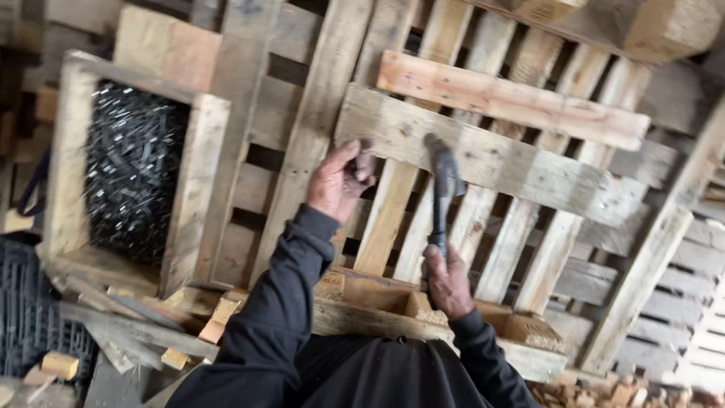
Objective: The person takes nails from a wooden nail box and hammers them into wooden pallet boards, repositioning boards and adjusting pallet parts between nails. They continue nailing across several pallet sections throughout the clip.
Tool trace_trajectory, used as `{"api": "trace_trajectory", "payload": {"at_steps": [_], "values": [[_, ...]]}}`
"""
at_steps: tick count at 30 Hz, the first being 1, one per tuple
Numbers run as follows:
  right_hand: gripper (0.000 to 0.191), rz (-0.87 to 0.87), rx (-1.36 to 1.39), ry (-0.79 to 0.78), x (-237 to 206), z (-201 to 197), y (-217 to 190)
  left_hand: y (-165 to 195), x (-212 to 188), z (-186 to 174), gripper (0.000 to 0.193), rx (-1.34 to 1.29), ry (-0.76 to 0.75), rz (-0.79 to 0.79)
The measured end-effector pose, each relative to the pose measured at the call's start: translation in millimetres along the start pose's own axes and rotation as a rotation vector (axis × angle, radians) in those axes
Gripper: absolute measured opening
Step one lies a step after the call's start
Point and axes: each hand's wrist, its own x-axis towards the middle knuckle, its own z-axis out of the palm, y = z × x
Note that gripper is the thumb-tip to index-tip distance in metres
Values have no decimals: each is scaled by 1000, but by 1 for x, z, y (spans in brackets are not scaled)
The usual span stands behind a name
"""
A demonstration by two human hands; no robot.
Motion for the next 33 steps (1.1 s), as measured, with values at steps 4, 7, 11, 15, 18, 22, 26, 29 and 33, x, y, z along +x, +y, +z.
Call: {"api": "trace_trajectory", "payload": {"at_steps": [4,7,11,15,18,22,26,29,33], "values": [[43,121,-13,-95,3,2,6,-1,1,-7,26,55,8,-26],[44,145,7,-132,-2,-2,-7,1,5,-10,21,177,9,6],[50,149,-87,-116,-21,-2,-23,8,15,-11,20,207,-92,7],[52,-31,26,-125,-27,9,-17,18,19,-10,24,184,-90,37],[49,87,-120,-86,-13,14,-5,25,16,-5,28,100,-105,16],[51,76,12,-174,3,9,-2,30,9,2,43,7,-95,-28],[51,144,-100,-125,-9,-1,-13,31,7,1,23,49,-111,5],[49,87,-132,-95,-22,-2,-20,31,9,-5,26,99,-10,-46],[50,-128,-83,-113,-18,3,-24,25,17,-13,14,273,34,17]]}}
